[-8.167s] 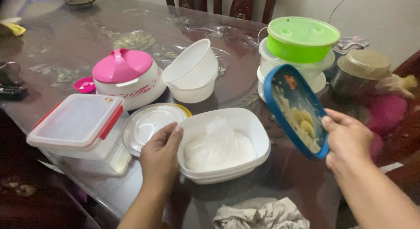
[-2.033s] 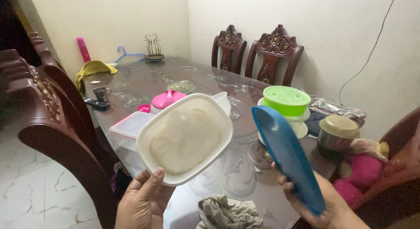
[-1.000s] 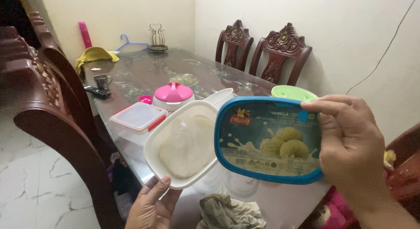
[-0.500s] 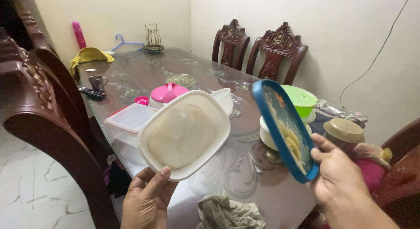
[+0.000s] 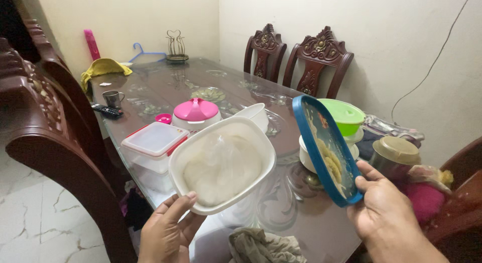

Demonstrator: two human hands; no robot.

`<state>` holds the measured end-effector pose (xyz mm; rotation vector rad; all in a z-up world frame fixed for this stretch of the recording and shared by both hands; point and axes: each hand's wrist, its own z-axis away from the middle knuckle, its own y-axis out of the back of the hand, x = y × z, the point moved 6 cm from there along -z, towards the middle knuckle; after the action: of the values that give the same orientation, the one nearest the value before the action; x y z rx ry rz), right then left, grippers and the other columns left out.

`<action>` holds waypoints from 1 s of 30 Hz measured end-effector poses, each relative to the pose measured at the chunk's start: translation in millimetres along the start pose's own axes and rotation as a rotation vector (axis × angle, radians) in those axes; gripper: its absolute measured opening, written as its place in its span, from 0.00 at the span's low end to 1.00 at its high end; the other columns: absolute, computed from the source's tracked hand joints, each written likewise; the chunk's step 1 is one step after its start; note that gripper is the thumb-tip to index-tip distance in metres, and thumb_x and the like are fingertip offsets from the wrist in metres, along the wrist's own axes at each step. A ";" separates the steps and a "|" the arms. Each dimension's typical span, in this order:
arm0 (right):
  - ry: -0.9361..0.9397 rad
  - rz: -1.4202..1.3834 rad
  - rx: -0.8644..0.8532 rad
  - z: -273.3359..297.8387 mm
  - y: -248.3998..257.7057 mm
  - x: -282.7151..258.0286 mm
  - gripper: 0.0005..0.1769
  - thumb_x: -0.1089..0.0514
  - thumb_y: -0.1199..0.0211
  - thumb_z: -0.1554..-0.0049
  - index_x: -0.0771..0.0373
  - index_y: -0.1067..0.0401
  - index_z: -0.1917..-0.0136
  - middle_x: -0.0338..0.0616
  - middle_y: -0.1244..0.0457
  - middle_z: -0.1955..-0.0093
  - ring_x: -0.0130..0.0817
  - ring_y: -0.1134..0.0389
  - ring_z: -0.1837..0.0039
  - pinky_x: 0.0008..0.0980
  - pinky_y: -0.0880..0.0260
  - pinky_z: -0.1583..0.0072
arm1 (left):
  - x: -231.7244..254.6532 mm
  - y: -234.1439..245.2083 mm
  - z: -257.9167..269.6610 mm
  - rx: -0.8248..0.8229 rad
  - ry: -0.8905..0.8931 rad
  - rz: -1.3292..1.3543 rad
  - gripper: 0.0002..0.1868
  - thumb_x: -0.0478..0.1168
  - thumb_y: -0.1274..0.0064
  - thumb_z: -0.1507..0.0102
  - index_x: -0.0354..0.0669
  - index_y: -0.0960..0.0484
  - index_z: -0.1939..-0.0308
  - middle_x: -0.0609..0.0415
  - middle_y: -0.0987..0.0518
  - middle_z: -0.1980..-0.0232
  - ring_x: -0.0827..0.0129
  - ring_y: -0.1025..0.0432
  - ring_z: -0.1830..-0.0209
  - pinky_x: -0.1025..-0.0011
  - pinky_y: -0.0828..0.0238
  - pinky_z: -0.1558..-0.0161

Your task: The person opens and closes several plastic containers on a dining table, wipes a blue lid with a cloth, and stacks the containers. The person handles multiple containers and lids, wiping and arranging them on the table.

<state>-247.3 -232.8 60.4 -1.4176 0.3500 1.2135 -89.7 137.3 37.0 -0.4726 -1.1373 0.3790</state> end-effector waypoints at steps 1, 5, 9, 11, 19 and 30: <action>-0.007 0.019 -0.001 -0.3 1.0 1.3 0.14 0.64 0.58 0.33 0.59 0.33 0.39 0.52 0.35 0.38 0.44 0.30 0.39 0.47 0.29 0.37 | -2.2 1.7 -5.0 0.001 0.039 -0.024 0.19 0.33 0.42 0.42 0.26 0.24 0.49 0.39 0.19 0.53 0.57 0.21 0.55 0.62 0.20 0.48; -0.017 0.051 -0.026 -0.7 3.6 5.5 0.14 0.65 0.57 0.33 0.59 0.34 0.38 0.53 0.36 0.38 0.46 0.31 0.39 0.49 0.28 0.37 | -30.4 3.7 -31.7 -0.011 0.132 -0.133 0.18 0.35 0.40 0.44 0.33 0.20 0.51 0.46 0.18 0.54 0.66 0.23 0.59 0.69 0.22 0.56; -0.082 0.042 -0.018 1.1 5.8 11.2 0.13 0.65 0.55 0.35 0.58 0.34 0.39 0.52 0.36 0.39 0.45 0.31 0.39 0.49 0.29 0.36 | -71.4 11.1 -62.2 0.031 0.209 -0.228 0.20 0.37 0.36 0.42 0.26 0.19 0.49 0.45 0.22 0.54 0.61 0.26 0.61 0.69 0.23 0.57; -0.104 0.061 -0.038 3.4 5.5 13.3 0.13 0.65 0.53 0.35 0.58 0.34 0.39 0.52 0.36 0.39 0.45 0.32 0.40 0.47 0.29 0.36 | -84.7 12.8 -72.4 0.002 0.208 -0.245 0.21 0.38 0.35 0.42 0.24 0.18 0.50 0.45 0.24 0.56 0.62 0.27 0.61 0.68 0.24 0.57; -0.151 0.081 -0.036 10.3 3.1 18.7 0.16 0.66 0.49 0.37 0.59 0.36 0.37 0.52 0.35 0.40 0.44 0.32 0.40 0.47 0.31 0.35 | -7.9 -6.8 -29.3 0.253 -0.390 -1.193 0.28 0.58 0.37 0.44 0.44 0.16 0.48 0.47 0.17 0.50 0.59 0.23 0.52 0.62 0.25 0.51; -0.171 0.039 -0.051 18.5 -9.1 18.4 0.17 0.65 0.44 0.39 0.62 0.36 0.36 0.52 0.37 0.38 0.43 0.32 0.39 0.42 0.31 0.33 | 15.5 -87.0 1.6 -0.304 -0.909 -1.508 0.23 0.54 0.45 0.43 0.59 0.13 0.46 0.51 0.16 0.58 0.54 0.21 0.58 0.58 0.27 0.59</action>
<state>-240.9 -206.6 54.6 -1.3440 0.2305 1.3737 -81.1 72.4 96.5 0.4465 -2.0899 -1.0168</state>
